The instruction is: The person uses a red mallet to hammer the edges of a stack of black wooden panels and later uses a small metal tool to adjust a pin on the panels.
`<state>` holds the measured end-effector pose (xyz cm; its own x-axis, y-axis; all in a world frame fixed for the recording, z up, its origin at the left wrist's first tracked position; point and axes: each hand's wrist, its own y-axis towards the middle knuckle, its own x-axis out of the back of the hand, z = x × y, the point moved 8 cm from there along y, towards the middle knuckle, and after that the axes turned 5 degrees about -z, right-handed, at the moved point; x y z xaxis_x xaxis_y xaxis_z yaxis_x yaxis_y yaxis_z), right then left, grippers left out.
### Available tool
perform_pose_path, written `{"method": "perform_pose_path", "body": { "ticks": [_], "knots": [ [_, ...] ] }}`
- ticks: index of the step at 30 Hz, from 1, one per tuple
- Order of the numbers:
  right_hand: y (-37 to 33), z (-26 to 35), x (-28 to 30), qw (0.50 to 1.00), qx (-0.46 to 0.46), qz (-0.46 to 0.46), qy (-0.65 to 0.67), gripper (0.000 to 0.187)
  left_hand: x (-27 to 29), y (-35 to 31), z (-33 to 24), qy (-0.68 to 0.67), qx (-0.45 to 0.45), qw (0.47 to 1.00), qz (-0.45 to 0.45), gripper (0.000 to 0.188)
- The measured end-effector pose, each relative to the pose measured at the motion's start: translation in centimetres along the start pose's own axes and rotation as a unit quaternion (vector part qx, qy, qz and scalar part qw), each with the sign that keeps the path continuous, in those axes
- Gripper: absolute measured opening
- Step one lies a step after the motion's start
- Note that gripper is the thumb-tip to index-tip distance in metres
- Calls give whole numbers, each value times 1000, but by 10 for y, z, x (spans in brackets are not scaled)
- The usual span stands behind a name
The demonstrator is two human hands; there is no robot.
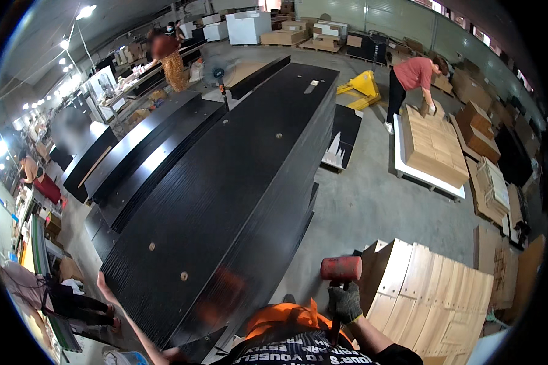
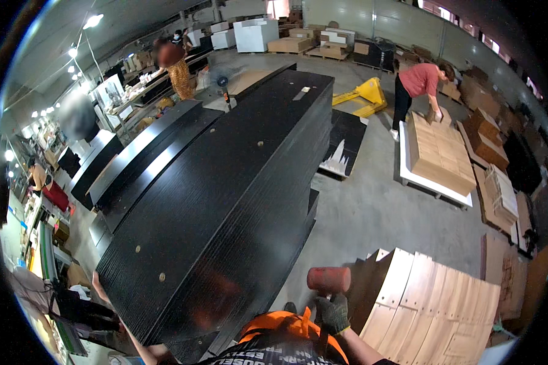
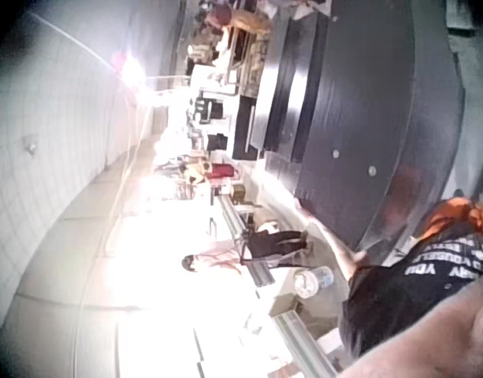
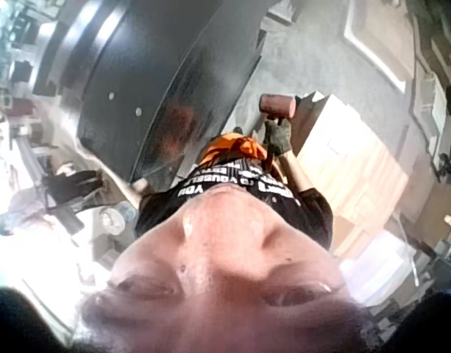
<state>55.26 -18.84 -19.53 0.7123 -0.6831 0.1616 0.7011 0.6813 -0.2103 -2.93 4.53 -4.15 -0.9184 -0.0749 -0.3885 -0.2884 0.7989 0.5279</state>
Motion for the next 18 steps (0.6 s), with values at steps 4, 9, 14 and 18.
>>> {"method": "perform_pose_path", "body": {
  "ticks": [4,9,14,18],
  "knots": [
    [77,28,1,997,-66,33,26,10,-15,-9,-25,163,-75,980,-87,55],
    [194,13,24,998,-35,-10,56,7,-108,-35,19,220,-33,949,-223,54],
    [337,14,56,1000,-1,-3,-18,11,-202,-68,127,225,75,928,-286,53],
    [399,68,81,996,-79,36,31,13,-276,-99,216,263,178,894,-316,53]
  ]
}}
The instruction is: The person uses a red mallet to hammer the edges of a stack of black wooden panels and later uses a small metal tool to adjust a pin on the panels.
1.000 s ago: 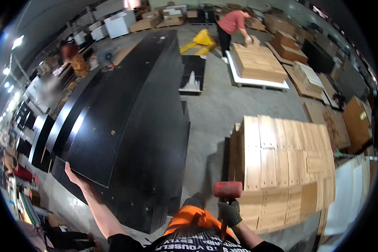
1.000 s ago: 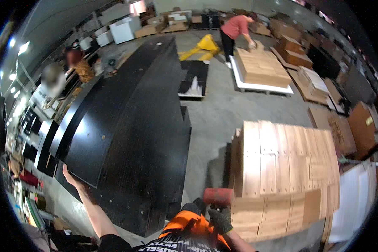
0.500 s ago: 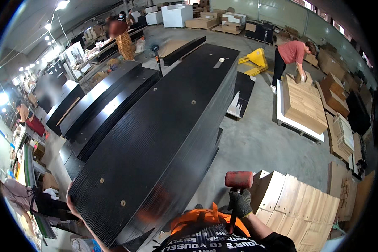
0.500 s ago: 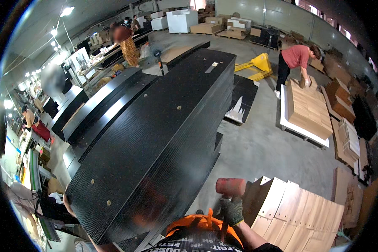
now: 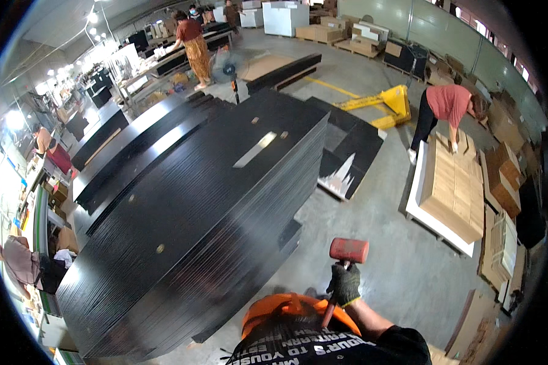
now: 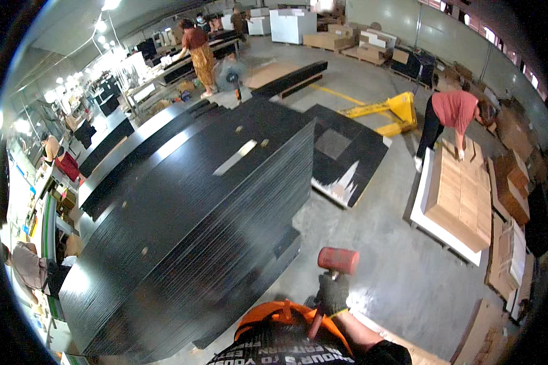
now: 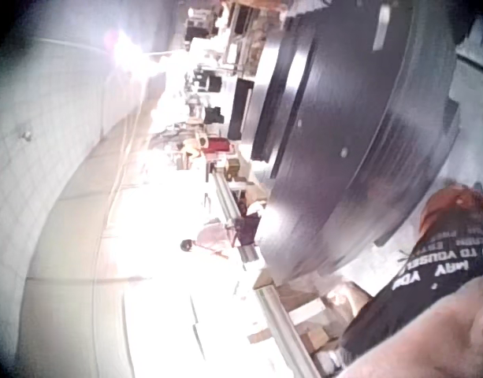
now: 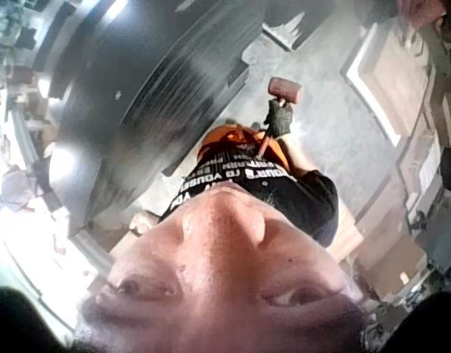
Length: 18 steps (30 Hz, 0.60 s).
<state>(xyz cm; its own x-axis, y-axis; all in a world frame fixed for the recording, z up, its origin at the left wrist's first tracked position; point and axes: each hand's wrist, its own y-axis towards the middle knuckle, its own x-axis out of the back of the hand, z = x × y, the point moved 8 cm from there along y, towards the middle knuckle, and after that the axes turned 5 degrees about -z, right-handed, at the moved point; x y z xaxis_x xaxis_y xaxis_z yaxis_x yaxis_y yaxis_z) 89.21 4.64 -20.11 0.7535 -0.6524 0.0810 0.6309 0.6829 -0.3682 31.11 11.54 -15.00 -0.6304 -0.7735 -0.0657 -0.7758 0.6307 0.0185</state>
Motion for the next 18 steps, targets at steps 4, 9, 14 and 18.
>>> {"method": "perform_pose_path", "body": {
  "ticks": [4,9,14,18],
  "knots": [
    [54,37,20,999,-2,31,22,13,-75,-44,73,88,88,992,3,53],
    [115,51,32,993,-71,57,70,16,-143,-82,172,211,176,962,-2,53],
    [222,95,46,998,43,46,9,23,-188,-101,259,311,236,920,-22,54],
    [292,145,41,995,65,42,57,23,-198,-120,304,373,292,878,-64,55]
  ]
}}
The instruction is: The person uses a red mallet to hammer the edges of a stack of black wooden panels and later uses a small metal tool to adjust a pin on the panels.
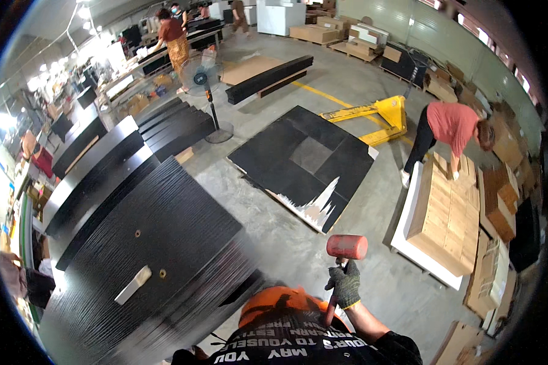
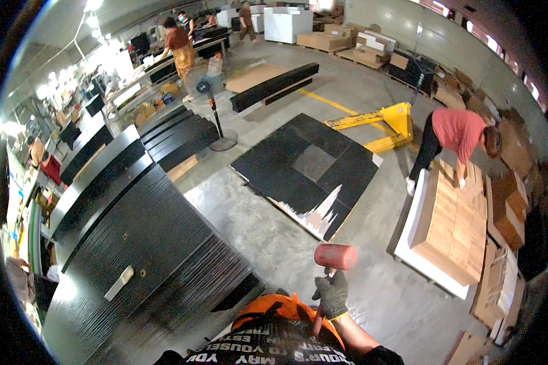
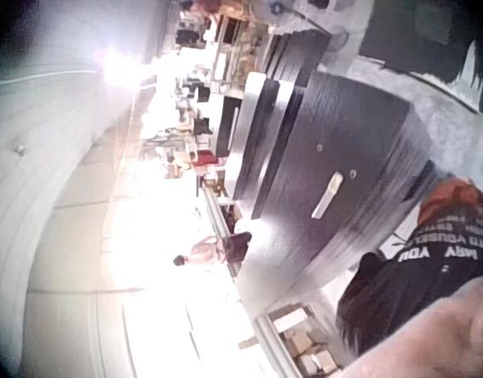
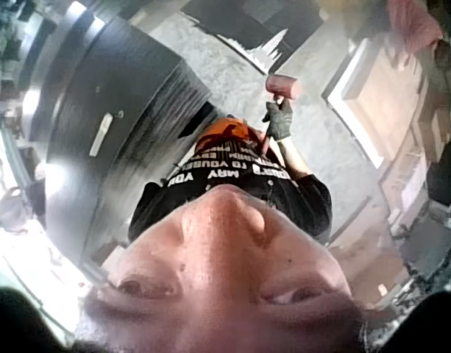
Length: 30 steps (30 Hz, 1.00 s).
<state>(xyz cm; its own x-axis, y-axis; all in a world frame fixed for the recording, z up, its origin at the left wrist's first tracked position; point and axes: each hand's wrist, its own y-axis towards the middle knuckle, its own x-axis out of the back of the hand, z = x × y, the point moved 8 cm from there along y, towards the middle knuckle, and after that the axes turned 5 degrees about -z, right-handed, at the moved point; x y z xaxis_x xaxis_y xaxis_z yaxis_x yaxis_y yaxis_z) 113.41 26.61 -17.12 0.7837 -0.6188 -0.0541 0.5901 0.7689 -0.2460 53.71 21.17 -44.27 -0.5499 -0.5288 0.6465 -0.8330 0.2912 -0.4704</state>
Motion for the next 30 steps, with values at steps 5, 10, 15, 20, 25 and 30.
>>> {"method": "perform_pose_path", "body": {
  "ticks": [5,10,15,20,25,30],
  "knots": [
    [90,-8,-30,994,43,81,-56,21,17,-42,69,-1,132,989,-71,56],
    [135,37,-137,968,6,251,10,20,34,-146,156,-99,329,920,-187,58],
    [179,43,-240,900,-9,436,0,19,20,-252,89,-428,178,836,-294,60],
    [181,102,-342,799,108,581,-107,19,50,-384,-87,-541,10,748,-385,64],
    [159,118,-419,718,208,651,-129,39,64,-438,-195,-522,-192,723,-409,59],
    [131,106,-484,619,500,597,-100,28,43,-447,-264,-569,-263,698,-346,62]
  ]
}}
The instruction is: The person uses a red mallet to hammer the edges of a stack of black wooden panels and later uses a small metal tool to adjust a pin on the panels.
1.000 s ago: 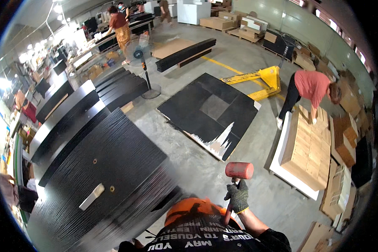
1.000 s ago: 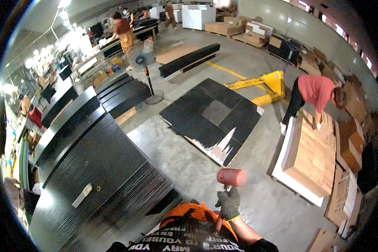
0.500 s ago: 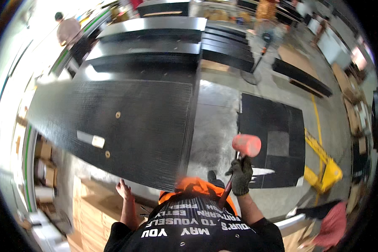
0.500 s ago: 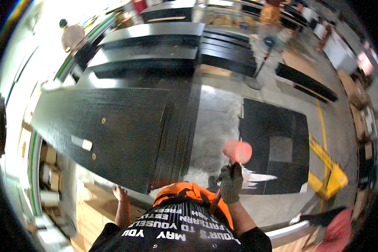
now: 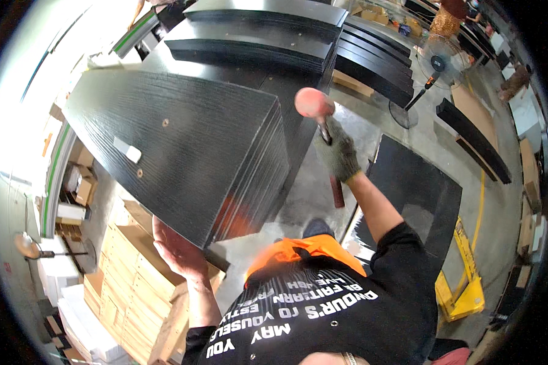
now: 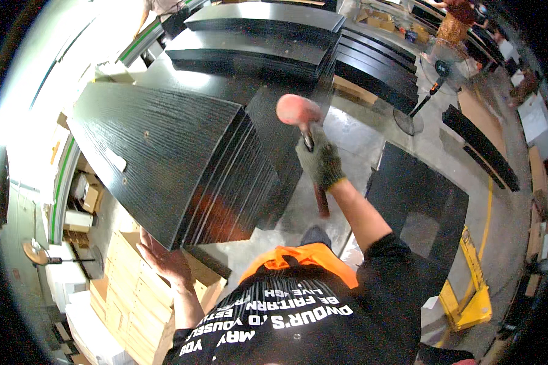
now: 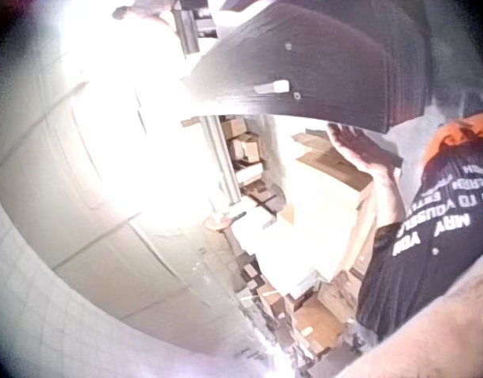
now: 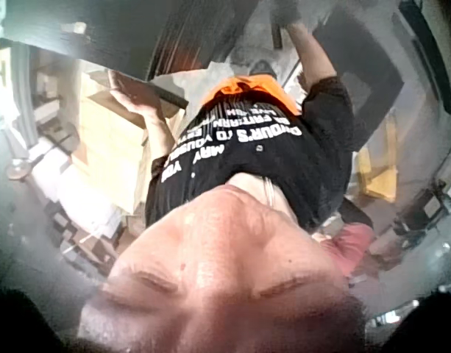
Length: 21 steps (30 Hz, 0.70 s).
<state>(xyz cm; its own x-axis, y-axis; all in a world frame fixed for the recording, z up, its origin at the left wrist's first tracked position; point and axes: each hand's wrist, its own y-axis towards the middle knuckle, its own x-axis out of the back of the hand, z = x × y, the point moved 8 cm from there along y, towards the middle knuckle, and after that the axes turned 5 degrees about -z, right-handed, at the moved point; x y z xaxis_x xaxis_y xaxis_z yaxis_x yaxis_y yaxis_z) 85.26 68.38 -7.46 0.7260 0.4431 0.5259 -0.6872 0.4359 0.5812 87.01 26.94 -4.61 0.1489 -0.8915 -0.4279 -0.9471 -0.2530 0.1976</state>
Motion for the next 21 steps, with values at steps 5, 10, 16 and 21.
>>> {"method": "perform_pose_path", "body": {
  "ticks": [5,10,16,21],
  "knots": [
    [40,-34,-78,985,-45,168,-11,34,-26,-23,-8,-21,-5,999,-47,70],
    [68,-45,-155,956,18,294,-7,39,-68,-38,-35,6,-77,992,-104,73],
    [45,-69,-258,920,93,380,4,44,-101,-63,-53,129,-125,967,-181,65],
    [40,-55,-265,908,173,382,-21,40,-101,-55,-57,126,-101,962,-222,52]
  ]
}}
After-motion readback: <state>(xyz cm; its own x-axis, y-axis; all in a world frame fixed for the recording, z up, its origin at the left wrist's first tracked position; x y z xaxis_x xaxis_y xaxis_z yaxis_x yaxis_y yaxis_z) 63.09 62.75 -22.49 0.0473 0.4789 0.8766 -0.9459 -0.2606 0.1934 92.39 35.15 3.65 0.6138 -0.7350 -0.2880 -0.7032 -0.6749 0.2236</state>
